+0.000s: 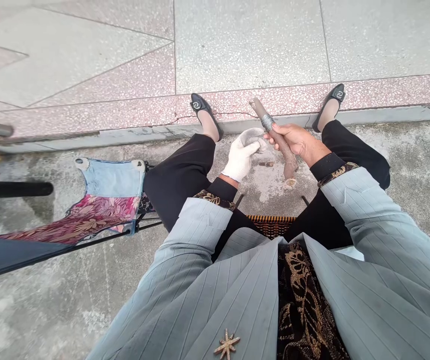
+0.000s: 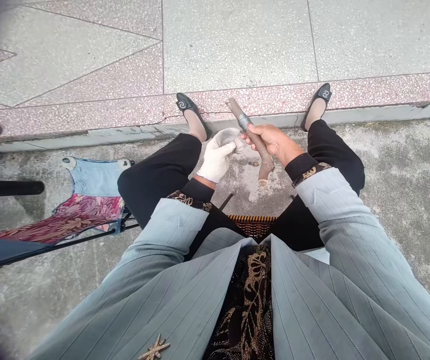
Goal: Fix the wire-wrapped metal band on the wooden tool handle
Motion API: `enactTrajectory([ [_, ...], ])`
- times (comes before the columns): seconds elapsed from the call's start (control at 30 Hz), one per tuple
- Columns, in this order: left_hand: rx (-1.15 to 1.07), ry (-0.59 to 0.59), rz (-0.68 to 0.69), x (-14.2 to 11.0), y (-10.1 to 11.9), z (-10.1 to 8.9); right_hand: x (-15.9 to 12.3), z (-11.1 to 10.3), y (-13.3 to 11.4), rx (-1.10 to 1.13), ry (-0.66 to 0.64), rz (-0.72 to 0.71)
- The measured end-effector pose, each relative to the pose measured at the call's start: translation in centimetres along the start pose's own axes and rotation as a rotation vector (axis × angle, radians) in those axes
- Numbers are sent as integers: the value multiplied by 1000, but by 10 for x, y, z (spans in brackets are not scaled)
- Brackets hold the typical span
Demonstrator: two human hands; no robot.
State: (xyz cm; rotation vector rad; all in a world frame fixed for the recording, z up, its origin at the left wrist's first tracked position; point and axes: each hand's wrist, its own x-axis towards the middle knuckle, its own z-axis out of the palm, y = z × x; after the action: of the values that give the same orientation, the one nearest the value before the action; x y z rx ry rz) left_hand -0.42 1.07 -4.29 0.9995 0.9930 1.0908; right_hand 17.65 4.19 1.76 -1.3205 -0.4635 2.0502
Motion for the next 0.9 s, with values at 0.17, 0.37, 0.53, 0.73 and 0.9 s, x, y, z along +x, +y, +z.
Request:
enactTrajectory([
  [0.17,-85,-50,-73,0,1,0,1,-3,2,-28,-10,-9],
  [0.37,-79,-103,-77,0,-2,1,3,-5,4,-41,-76,-134],
  [0.53,-45,-143,-68,1,-2,0,2,-6,4,-48,-95,-133],
  [0.73,46,-126,-9,5,3,-5,3,-8,3,-75,-89,-118],
  [0.9,203,-136,-19,5,9,-8,4,-10,2,-92,-79,-132],
])
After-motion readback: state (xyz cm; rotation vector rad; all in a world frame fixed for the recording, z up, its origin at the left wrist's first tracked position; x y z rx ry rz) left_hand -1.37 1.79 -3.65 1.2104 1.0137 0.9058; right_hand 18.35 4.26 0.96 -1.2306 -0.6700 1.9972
